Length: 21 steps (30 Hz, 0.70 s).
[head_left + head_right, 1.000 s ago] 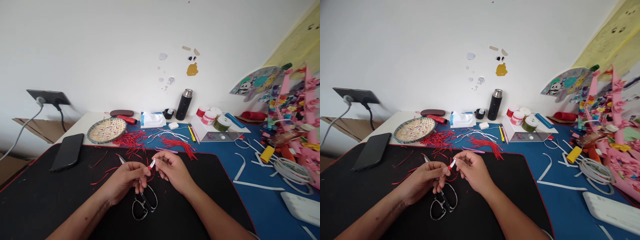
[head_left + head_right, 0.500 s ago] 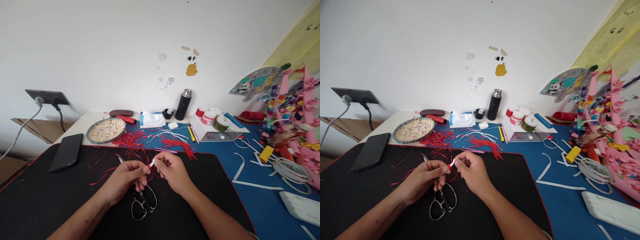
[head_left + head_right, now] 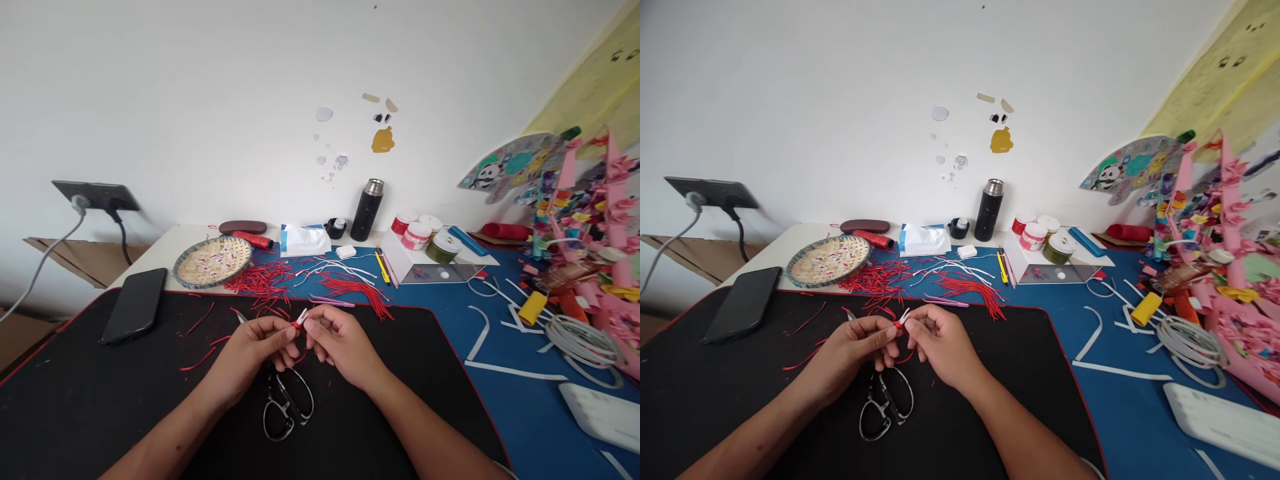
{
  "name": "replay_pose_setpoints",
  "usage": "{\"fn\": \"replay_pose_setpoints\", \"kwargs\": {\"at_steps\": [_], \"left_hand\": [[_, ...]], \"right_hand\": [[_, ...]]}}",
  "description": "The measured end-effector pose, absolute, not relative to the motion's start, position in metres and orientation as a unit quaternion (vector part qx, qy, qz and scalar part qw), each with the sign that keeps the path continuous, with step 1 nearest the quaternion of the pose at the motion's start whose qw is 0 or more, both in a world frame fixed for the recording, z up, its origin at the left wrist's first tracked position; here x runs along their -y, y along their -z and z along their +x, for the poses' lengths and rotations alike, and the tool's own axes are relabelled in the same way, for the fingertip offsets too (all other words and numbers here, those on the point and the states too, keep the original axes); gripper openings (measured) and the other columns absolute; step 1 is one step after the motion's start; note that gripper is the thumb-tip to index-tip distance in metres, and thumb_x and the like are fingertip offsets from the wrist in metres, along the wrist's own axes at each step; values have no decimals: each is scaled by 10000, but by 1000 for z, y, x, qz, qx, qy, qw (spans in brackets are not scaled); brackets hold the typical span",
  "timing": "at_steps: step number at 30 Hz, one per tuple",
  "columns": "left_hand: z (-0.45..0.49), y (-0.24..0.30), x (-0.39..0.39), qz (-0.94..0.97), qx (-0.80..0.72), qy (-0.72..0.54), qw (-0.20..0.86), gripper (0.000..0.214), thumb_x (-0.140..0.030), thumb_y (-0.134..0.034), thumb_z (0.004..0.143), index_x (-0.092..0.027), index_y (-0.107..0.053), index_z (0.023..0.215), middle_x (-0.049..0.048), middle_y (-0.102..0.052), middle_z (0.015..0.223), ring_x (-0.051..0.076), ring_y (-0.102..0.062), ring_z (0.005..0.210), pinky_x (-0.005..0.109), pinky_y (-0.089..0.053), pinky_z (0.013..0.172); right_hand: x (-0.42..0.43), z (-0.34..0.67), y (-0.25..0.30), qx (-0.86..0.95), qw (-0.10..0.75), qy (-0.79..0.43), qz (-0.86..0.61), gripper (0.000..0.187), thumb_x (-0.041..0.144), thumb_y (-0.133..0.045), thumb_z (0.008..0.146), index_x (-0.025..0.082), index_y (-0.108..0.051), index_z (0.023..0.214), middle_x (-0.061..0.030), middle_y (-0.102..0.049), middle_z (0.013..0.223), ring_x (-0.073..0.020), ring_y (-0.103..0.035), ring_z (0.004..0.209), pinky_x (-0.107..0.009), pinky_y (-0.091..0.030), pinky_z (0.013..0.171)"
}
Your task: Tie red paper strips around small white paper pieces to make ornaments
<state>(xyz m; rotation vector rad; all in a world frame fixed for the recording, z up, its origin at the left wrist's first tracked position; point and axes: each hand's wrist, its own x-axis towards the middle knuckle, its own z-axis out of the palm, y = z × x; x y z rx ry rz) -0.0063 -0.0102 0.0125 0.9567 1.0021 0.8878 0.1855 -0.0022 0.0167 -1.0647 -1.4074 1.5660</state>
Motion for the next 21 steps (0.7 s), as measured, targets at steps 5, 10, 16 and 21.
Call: {"fn": "replay_pose_setpoints", "kwargs": {"at_steps": [5,10,16,21], "left_hand": [[-7,-12,10,440,-445,-394,673,364,-500,-865,767,-150,-765,769,62,-767,695,146,-662,577,223,-491,538],[-5,-13,11,458,-442,-375,674,382,-522,-847,780,-152,-753,804,63,-773,725,163,-681,614,244,-512,569],[-5,-15,13,469,-454,-366,663,401,-528,-849,773,-147,-734,821,55,-764,766,166,-684,647,258,-529,591],[-5,-15,11,457,-445,-377,671,423,-512,-874,751,-160,-698,906,42,-760,742,173,-687,639,265,-527,582]], "right_hand": [[4,183,-14,567,374,-610,-408,299,471,-677,912,179,-633,963,21,-605,723,-87,-473,513,-217,-356,461],[4,183,-9,593,375,-573,-423,175,357,-647,931,184,-622,910,17,-608,714,-104,-507,558,-234,-409,521],[4,185,-9,610,368,-546,-442,126,312,-618,947,192,-643,915,7,-622,713,-125,-547,616,-239,-429,558],[5,184,-11,613,366,-539,-446,116,303,-634,942,197,-650,896,15,-619,692,-129,-565,618,-242,-435,569]]}}
